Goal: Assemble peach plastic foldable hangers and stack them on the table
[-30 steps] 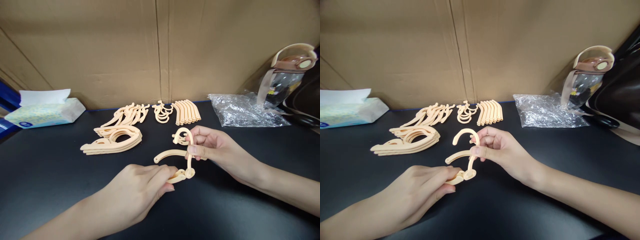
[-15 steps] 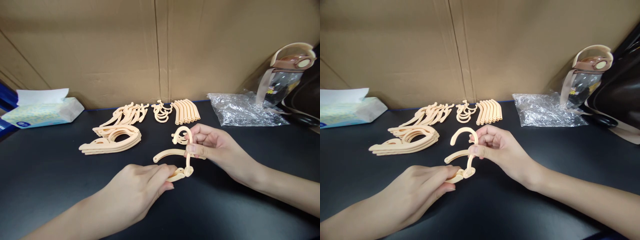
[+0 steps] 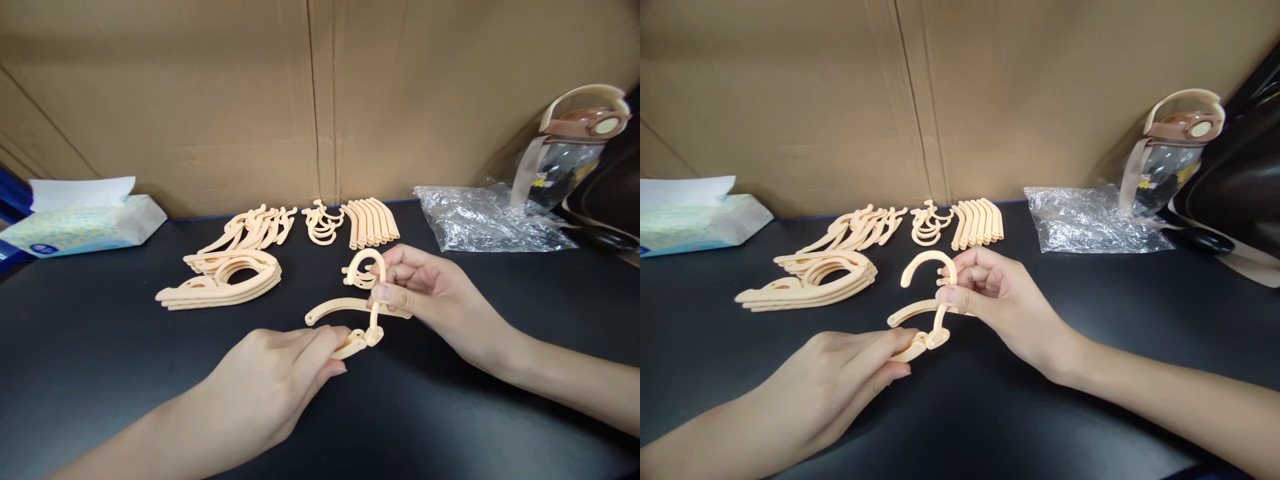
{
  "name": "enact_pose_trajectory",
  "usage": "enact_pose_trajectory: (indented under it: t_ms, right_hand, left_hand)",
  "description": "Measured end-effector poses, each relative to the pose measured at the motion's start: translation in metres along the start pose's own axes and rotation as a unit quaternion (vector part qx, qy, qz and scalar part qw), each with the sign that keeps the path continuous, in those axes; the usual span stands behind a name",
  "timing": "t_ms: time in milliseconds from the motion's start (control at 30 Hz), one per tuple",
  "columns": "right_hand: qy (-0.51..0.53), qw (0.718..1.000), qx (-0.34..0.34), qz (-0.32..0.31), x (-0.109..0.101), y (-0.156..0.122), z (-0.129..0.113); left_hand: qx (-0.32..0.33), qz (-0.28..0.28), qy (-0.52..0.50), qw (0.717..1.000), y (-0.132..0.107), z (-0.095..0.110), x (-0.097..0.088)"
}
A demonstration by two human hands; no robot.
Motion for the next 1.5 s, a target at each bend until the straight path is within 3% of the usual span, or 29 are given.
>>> enact_pose_trajectory:
  t_ms: [267, 467, 867, 1133, 1500]
  right_hand:
    - [0.029, 0.999, 0.012, -0.012, -0.001, 0.002, -0.002]
    - [0.025, 0.999, 0.027, -0.039, 0.004, 0.002, 0.001]
    - [-0.022, 0.997, 0.025, -0.071, 0.010, -0.001, -0.001]
    - [0.017, 0.998, 0.034, -0.050, 0.003, 0.003, 0.000]
    - [-0.089, 0.994, 0.018, -0.069, 0.015, -0.001, 0.000]
  left_hand:
    - [0.018, -0.013, -0.020, 1.000, -0.002, 0.003, 0.001]
    - [0.024, 0.019, 0.005, 1.000, -0.002, 0.003, -0.007]
    - [0.033, -0.001, -0.001, 0.999, -0.005, 0.004, -0.001]
    - [0.022, 0.006, -0.014, 1.000, -0.005, 0.003, -0.002]
    - [0.020, 0.010, 0.005, 1.000, -0.005, 0.006, -0.001]
Point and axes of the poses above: each hand's wrist, its own y-axis towards the middle knuckle, its own x-axis out of the palm, z = x × y, the point moved 9 cm from there along y, towards the middle knuckle, and after that the axes turned 12 degrees about x, right-handed, at the moved point
